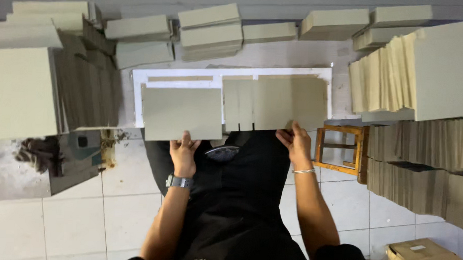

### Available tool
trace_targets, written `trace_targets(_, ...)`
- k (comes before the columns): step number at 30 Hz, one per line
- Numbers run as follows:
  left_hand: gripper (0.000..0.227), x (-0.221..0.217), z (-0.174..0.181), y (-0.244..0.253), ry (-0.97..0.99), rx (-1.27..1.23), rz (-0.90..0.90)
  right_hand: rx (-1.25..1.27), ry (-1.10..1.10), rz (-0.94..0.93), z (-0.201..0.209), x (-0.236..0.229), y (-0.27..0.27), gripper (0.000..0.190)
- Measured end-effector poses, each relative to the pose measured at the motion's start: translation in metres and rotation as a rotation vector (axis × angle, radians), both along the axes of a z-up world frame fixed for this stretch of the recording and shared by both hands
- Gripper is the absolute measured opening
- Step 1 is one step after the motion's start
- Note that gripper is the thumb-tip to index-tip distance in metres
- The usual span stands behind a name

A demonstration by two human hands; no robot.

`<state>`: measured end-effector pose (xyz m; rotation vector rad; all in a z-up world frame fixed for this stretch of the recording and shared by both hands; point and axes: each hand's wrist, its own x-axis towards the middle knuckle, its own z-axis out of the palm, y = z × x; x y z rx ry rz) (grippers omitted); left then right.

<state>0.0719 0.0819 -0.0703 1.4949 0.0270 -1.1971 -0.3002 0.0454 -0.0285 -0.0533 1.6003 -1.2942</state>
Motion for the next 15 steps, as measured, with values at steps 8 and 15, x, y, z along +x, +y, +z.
trace_targets(8,0.023,-0.016,0.043,-0.02,0.035,-0.012,0.044,0.093,0.428,0.532,0.081,0.033,0.015,0.026)
trace_targets(15,0.027,-0.016,0.037,-0.03,0.021,0.01,0.064,-0.438,1.3,0.596,0.069,0.056,-0.025,0.017)
